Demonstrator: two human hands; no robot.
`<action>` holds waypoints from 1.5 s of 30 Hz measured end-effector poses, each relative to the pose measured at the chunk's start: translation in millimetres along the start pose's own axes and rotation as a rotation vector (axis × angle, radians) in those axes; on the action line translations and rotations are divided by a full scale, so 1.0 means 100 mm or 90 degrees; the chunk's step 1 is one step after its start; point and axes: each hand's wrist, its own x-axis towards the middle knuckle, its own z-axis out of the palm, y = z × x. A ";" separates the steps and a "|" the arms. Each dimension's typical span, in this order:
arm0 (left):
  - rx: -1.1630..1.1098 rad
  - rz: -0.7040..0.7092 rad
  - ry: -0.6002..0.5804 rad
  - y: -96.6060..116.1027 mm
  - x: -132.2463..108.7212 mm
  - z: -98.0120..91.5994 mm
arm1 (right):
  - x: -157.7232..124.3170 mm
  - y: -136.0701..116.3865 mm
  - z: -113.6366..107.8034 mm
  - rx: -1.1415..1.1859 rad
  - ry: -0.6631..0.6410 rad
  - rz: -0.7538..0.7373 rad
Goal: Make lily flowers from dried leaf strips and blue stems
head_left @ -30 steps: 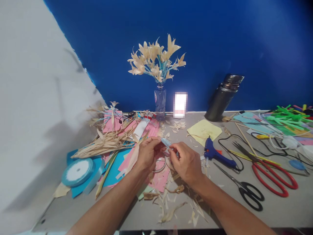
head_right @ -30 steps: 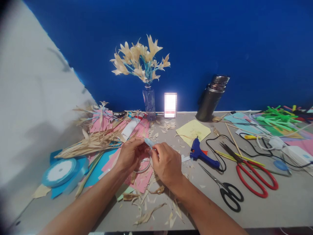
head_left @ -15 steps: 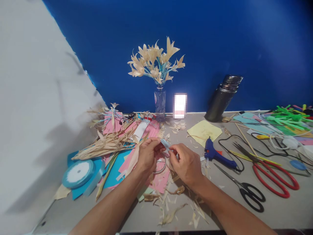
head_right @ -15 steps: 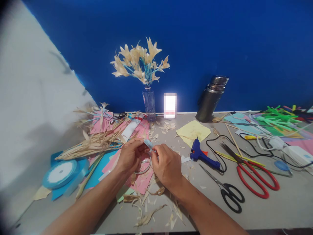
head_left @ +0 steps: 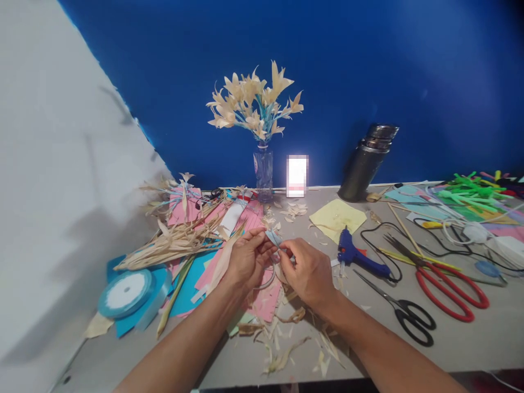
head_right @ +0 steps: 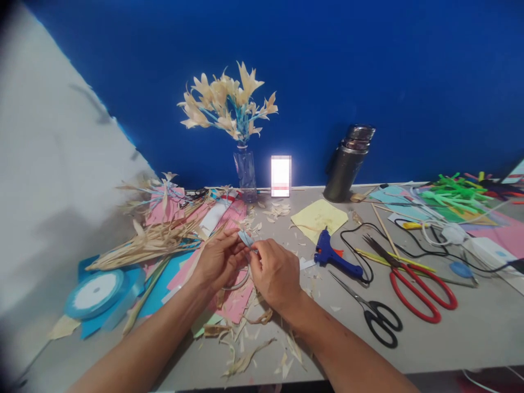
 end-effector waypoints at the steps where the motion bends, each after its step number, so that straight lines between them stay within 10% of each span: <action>1: 0.003 -0.005 -0.002 0.00 0.00 0.00 | 0.00 0.00 0.00 0.000 -0.002 0.001; 36: 0.132 0.021 -0.056 0.04 -0.02 0.00 | -0.01 -0.01 -0.03 -0.017 -0.040 -0.043; 45: 0.131 0.046 -0.080 0.03 0.00 0.01 | 0.05 0.01 -0.07 0.195 -0.021 0.096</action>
